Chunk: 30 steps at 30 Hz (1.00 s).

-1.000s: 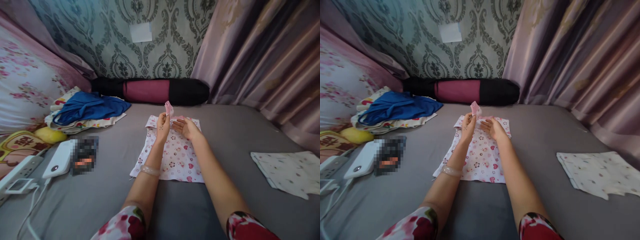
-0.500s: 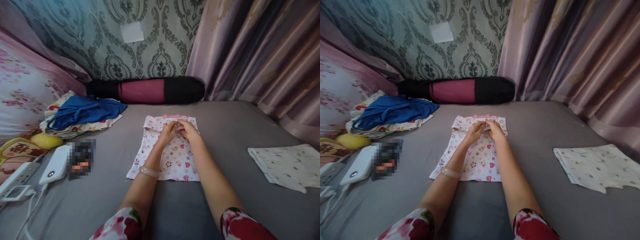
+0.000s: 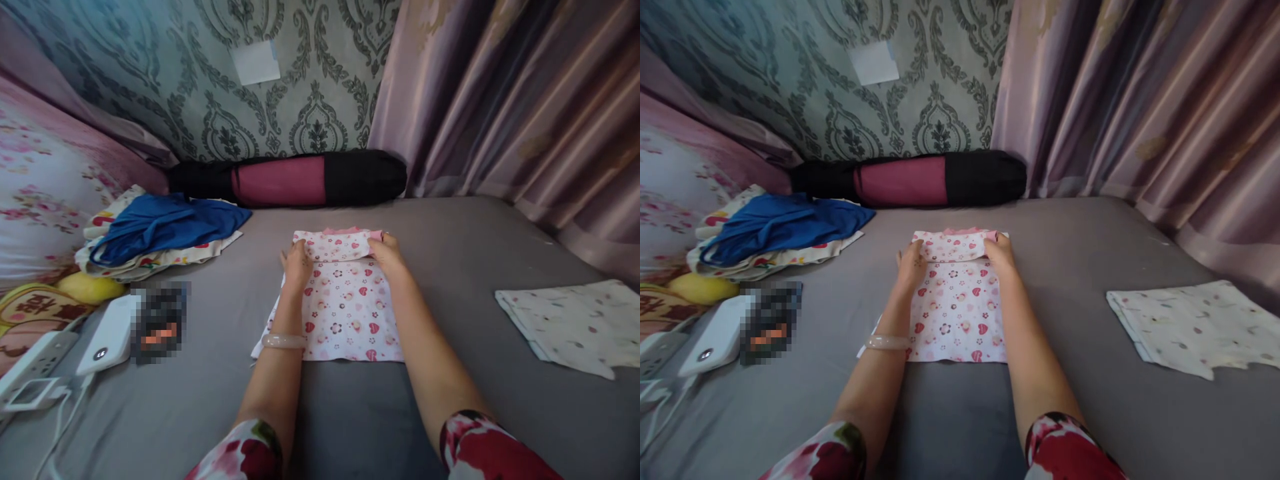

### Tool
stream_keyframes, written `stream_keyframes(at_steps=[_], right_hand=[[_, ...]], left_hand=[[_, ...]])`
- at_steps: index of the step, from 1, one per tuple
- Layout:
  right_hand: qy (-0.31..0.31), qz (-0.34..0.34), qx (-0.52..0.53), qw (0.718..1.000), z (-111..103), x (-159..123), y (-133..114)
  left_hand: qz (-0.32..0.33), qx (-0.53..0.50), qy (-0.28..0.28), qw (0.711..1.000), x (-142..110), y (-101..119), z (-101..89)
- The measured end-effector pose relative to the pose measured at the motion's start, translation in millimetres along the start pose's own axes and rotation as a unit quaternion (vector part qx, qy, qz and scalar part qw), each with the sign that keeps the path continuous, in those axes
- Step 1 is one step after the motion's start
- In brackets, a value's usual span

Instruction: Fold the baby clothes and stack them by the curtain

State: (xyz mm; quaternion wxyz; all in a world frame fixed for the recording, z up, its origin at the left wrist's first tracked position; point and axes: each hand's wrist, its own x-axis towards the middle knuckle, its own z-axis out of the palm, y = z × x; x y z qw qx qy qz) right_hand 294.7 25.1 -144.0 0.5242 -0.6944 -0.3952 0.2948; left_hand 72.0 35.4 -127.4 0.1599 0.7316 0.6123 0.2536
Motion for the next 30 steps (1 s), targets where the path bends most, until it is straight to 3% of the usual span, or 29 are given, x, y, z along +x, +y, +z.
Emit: stream_keyframes(at_steps=[10,17,24,26,30], right_hand=[[0.07,-0.006,-0.205,0.976,-21,-1,-3],[0.084,-0.037,-0.245,0.965,-27,-5,0],[0.087,-0.084,-0.323,0.939,-20,-15,-9],[0.059,-0.128,-0.351,0.926,-9,-22,-16],[-0.071,-0.249,-0.393,0.882,26,-39,-28]], left_hand=[[-0.003,-0.065,-0.01,0.998,3,-12,8.8],[-0.015,0.009,-0.041,0.999,1,-7,3.8],[0.028,0.022,-0.004,0.999,3,4,6.9],[0.055,0.024,-0.003,0.998,4,10,12.9],[0.107,0.032,-0.012,0.994,5,21,26.8]])
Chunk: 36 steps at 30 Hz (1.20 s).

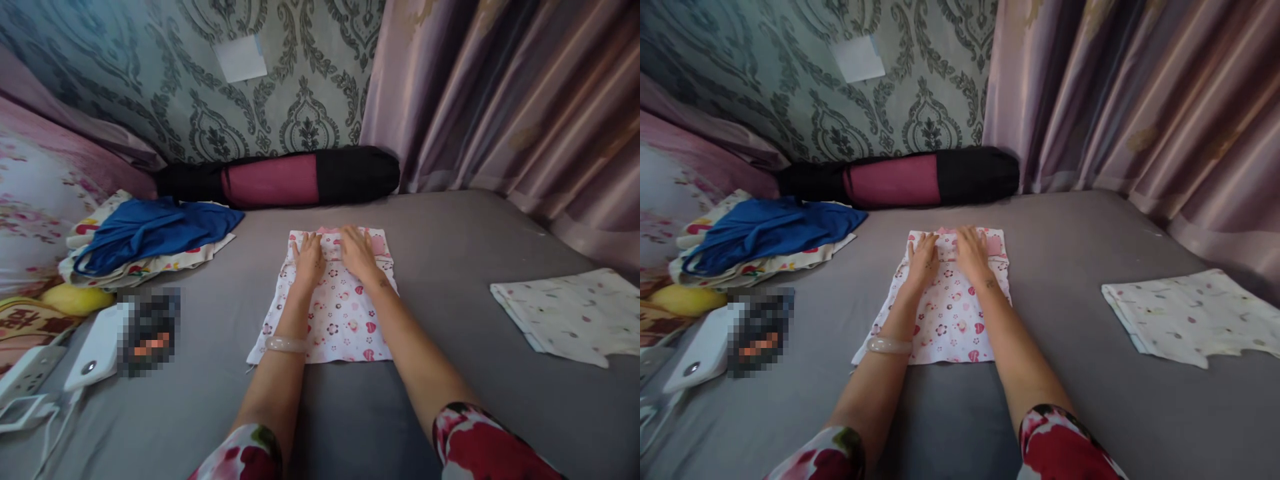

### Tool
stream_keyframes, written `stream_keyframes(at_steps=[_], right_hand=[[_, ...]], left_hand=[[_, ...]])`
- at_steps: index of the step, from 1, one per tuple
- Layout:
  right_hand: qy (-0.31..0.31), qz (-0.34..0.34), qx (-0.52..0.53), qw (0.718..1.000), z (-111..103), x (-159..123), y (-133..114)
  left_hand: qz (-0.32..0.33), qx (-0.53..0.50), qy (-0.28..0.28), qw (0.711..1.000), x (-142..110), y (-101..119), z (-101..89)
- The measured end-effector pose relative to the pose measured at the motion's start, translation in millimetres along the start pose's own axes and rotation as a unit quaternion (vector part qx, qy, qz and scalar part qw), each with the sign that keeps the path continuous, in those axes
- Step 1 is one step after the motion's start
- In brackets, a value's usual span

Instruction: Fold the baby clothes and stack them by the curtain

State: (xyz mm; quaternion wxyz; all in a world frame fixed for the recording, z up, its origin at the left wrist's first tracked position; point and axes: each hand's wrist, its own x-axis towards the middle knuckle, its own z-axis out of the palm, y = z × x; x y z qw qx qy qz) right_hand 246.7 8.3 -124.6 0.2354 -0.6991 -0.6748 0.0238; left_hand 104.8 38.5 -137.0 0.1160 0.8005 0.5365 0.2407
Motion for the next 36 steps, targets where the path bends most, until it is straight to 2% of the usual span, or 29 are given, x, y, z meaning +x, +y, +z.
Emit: stream_keyframes(at_steps=[3,9,13,24,32,36], right_hand=[[-0.055,-0.058,-0.018,0.997,14,-3,-20],[-0.116,-0.044,-0.034,0.992,24,-7,-23],[-0.104,-0.018,-0.043,0.993,24,-6,-15],[-0.075,0.112,-0.097,0.986,20,-3,7],[0.012,0.18,-0.119,0.976,20,-4,30],[0.014,0.193,-0.117,0.974,23,-4,37]], left_hand=[[-0.002,0.011,-0.03,0.999,0,0,6.7],[-0.011,0.052,-0.051,0.997,-1,-13,10.7],[-0.027,0.055,-0.048,0.997,-1,-17,10.1],[-0.107,0.092,-0.041,0.989,-1,-19,4.4],[-0.148,0.09,-0.048,0.984,-1,-23,-0.3],[-0.145,0.08,-0.05,0.985,-1,-23,-3.0]])
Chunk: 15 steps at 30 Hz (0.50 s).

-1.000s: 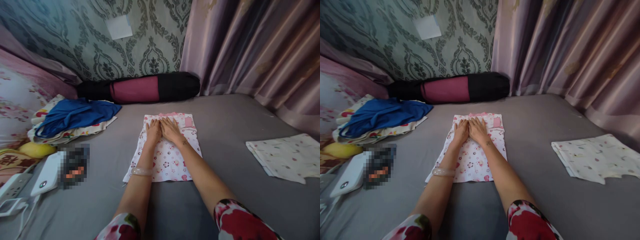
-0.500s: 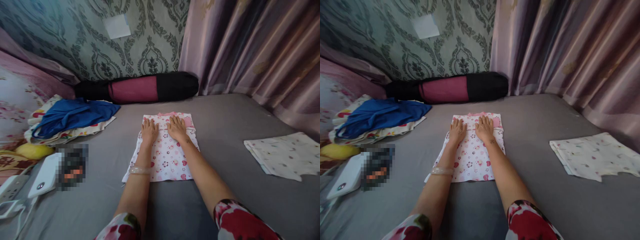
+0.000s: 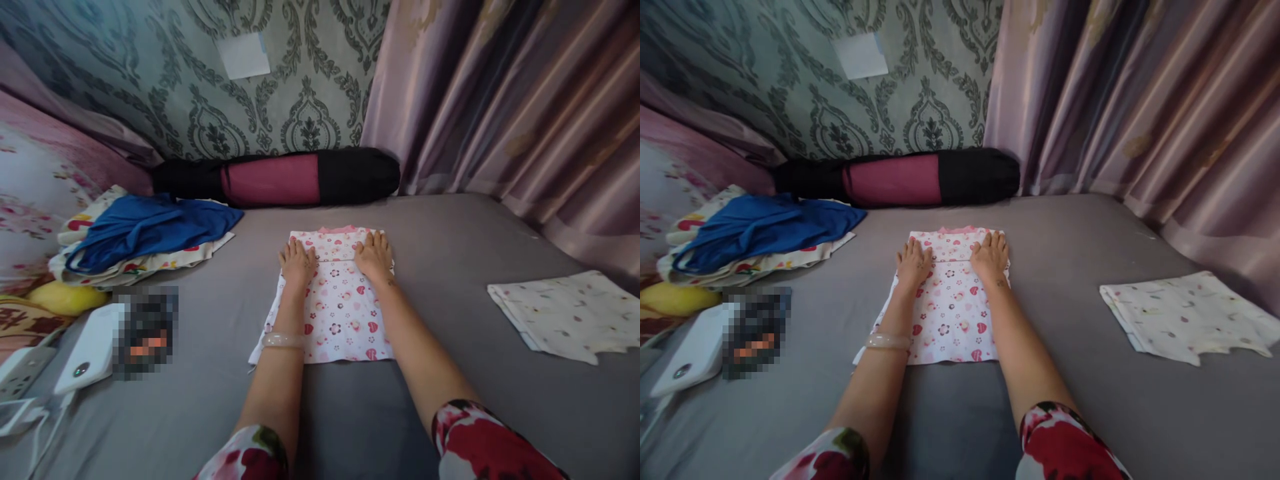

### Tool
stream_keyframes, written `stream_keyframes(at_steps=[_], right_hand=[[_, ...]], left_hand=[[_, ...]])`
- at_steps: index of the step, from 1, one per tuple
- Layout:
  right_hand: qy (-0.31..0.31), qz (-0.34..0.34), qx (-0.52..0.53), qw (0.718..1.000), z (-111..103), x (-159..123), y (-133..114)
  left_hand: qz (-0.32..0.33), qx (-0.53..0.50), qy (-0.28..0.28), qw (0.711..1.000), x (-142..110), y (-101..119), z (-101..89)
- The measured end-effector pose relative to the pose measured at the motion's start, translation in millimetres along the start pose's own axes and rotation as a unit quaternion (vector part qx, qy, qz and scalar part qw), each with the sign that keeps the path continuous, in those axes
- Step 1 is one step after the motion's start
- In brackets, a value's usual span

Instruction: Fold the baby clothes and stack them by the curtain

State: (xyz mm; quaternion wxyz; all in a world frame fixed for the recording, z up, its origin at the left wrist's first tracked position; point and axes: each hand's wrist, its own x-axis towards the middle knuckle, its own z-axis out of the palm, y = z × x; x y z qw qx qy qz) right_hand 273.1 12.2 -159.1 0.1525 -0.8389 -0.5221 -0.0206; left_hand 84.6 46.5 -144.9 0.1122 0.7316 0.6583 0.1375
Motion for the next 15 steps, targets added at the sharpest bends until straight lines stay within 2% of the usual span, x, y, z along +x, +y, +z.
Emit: stream_keyframes(at_steps=[6,9,12,15], right_hand=[[-0.054,0.002,-0.024,0.998,-11,5,-2],[-0.067,-0.05,-0.044,0.996,-20,6,-11],[-0.097,-0.124,-0.036,0.987,-21,5,-27],[-0.108,-0.131,-0.027,0.985,-15,5,-41]], left_hand=[[0.012,-0.021,0.01,1.0,-5,11,-5.7],[0.051,-0.019,0.014,0.998,-10,21,-6.4],[0.074,-0.014,-0.01,0.997,-13,26,-4.8],[0.071,-0.013,-0.037,0.997,-13,24,-3.0]])
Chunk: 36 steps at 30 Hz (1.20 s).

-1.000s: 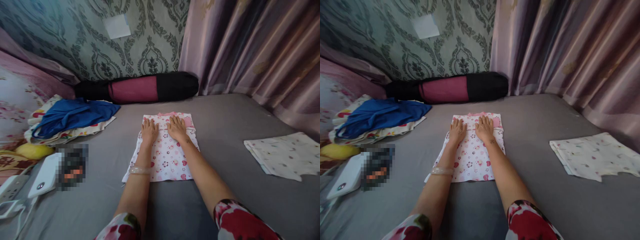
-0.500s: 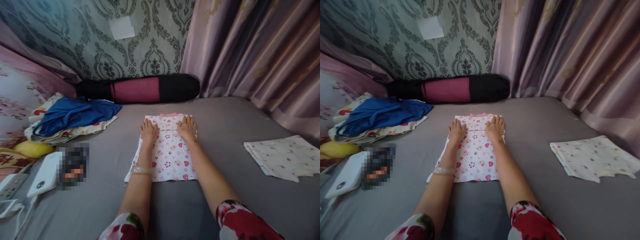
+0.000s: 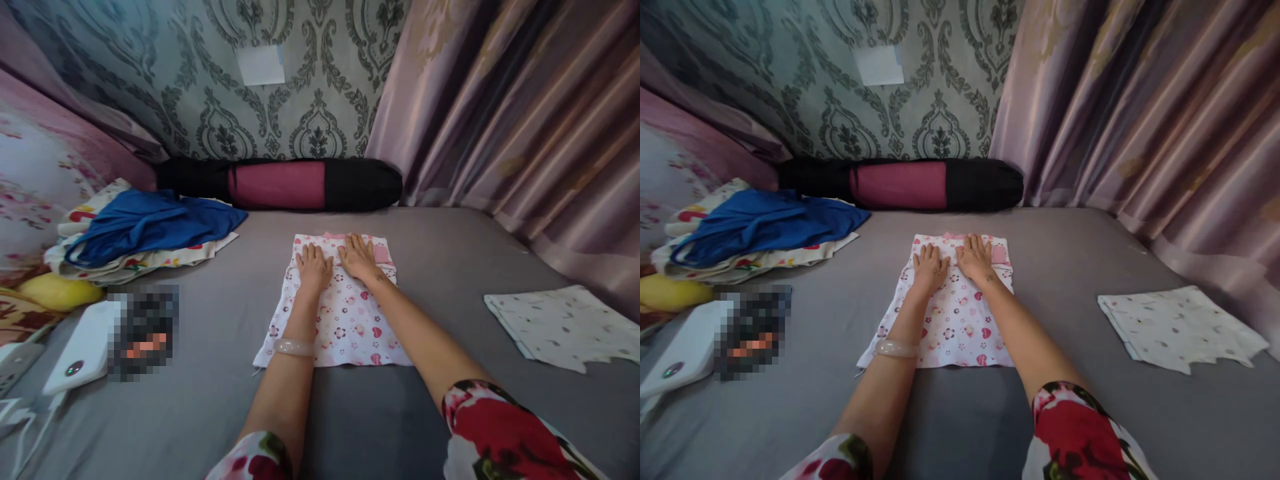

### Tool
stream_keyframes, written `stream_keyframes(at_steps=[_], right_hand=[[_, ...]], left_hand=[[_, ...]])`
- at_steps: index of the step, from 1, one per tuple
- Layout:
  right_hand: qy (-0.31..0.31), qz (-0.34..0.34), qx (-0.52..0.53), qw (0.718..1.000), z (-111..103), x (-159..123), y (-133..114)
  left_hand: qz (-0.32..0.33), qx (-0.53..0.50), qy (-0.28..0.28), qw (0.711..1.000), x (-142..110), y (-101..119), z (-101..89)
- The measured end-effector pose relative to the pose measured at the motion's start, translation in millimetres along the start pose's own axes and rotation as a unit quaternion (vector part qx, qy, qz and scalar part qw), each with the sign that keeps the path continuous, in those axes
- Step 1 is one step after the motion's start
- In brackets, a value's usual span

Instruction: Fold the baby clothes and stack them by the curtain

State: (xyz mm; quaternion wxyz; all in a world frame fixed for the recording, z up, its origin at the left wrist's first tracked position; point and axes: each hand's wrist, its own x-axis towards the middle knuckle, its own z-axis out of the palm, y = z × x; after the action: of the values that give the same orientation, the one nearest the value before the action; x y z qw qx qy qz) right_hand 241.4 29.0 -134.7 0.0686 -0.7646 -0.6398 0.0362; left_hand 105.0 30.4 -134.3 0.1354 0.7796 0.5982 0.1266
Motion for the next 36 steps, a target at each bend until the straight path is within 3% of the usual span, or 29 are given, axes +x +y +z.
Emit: stream_keyframes(at_steps=[7,14,18,21,24,29,36], right_hand=[[0.004,0.022,0.001,1.0,12,8,-3],[0.0,0.025,0.004,1.0,6,9,-5],[0.039,-0.055,-0.005,0.998,2,6,-26],[0.004,-0.162,0.003,0.987,2,6,-53],[-0.029,-0.222,0.011,0.975,6,11,-77],[-0.029,-0.211,0.021,0.977,14,24,-100],[0.005,-0.191,0.014,0.981,10,18,-110]], left_hand=[[-0.031,-0.008,0.0,0.999,2,-8,0.5],[-0.033,-0.058,0.018,0.998,3,-8,-2.2],[-0.058,-0.17,0.1,0.979,10,-12,-10.6],[-0.119,-0.263,0.179,0.94,15,-22,-19.7],[-0.186,-0.301,0.226,0.908,17,-35,-27.6],[-0.236,-0.31,0.251,0.886,18,-47,-31.9],[-0.234,-0.311,0.254,0.885,21,-48,-26.4]])
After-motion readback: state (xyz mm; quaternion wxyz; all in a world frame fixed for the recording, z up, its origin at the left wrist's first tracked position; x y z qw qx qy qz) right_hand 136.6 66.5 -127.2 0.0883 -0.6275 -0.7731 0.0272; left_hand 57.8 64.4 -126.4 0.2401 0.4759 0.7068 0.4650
